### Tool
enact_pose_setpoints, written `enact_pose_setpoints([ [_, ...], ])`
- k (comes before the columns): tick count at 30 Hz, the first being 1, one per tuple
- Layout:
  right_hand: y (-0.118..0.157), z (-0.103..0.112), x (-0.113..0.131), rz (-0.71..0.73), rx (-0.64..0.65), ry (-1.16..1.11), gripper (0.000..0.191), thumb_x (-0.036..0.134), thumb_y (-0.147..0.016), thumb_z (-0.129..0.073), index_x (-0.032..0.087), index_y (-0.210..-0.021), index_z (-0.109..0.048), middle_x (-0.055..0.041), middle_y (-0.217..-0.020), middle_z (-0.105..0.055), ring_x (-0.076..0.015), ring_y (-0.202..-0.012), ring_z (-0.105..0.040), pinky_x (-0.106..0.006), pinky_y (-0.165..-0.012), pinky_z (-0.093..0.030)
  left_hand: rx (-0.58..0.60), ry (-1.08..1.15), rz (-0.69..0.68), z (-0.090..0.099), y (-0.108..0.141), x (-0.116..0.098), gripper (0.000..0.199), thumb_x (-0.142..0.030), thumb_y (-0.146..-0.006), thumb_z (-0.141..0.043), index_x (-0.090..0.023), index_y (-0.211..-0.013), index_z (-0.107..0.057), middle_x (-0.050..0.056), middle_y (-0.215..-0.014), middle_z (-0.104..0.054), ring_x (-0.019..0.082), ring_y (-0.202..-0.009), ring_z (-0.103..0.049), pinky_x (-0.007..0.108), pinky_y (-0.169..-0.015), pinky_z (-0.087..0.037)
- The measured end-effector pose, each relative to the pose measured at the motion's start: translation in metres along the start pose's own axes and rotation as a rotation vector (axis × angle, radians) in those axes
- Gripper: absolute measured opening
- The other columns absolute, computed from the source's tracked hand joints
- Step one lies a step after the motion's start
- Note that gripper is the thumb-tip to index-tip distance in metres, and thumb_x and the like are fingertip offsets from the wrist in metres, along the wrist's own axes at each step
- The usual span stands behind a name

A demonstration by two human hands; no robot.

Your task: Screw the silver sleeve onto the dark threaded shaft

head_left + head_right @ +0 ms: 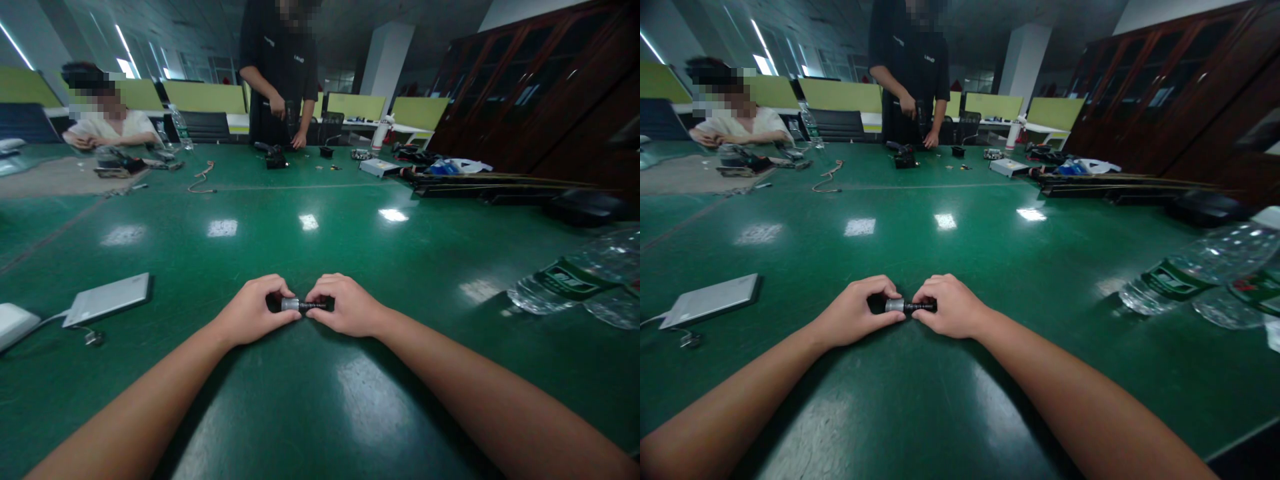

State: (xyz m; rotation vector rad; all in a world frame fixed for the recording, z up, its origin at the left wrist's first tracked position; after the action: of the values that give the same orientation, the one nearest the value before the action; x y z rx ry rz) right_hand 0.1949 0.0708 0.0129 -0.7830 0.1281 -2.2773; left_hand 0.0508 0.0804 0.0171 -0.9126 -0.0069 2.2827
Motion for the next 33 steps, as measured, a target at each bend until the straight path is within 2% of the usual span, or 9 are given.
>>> enact_pose_setpoints([
  [17, -0.001, 0.005, -0.004, 0.007, -0.021, 0.02, 0.008, 0.022, -0.077, -0.074, 0.017, -0.082, -0.07, -0.0009, -0.072, -0.067, -0.015, -0.073, -0.06, -0.029, -0.073, -0.042, -0.025, -0.007, 0.013, 0.001, 0.0, 0.004, 0.02, -0.031, -0.077, -0.075, -0.018, -0.082, -0.062, 0.001, -0.084, -0.066, 0.018, -0.079, -0.061, 0.029, -0.073, -0.045],
  [27, 0.001, 0.009, -0.011, -0.023, -0.04, 0.047, 0.007, 0.023, -0.077, -0.073, 0.019, -0.082, -0.071, -0.0021, -0.076, -0.068, -0.0171, -0.078, -0.06, -0.032, -0.077, -0.043, -0.052, -0.014, 0.031, 0.004, 0.0, 0.006, 0.02, -0.032, -0.076, -0.075, -0.018, -0.081, -0.061, 0.001, -0.084, -0.067, 0.018, -0.079, -0.062, 0.029, -0.072, -0.045],
  [33, 0.001, 0.009, -0.012, -0.029, -0.035, 0.037, 0.006, 0.022, -0.077, -0.073, 0.018, -0.081, -0.071, -0.0013, -0.072, -0.066, -0.0156, -0.073, -0.059, -0.03, -0.073, -0.043, -0.048, -0.015, 0.031, 0.004, 0.001, 0.005, 0.019, -0.032, -0.076, -0.074, -0.018, -0.081, -0.061, 0.001, -0.083, -0.067, 0.018, -0.078, -0.062, 0.029, -0.071, -0.046],
])
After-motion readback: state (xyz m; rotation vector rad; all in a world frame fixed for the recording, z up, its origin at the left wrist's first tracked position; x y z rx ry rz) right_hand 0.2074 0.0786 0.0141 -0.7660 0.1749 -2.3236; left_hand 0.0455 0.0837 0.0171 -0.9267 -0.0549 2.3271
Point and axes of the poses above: each hand's wrist, its own y-axis away from the middle knuckle, its own z-axis out of the back of the hand, x = y × z, the point moved 7 cm from there along -y, towards the middle knuckle
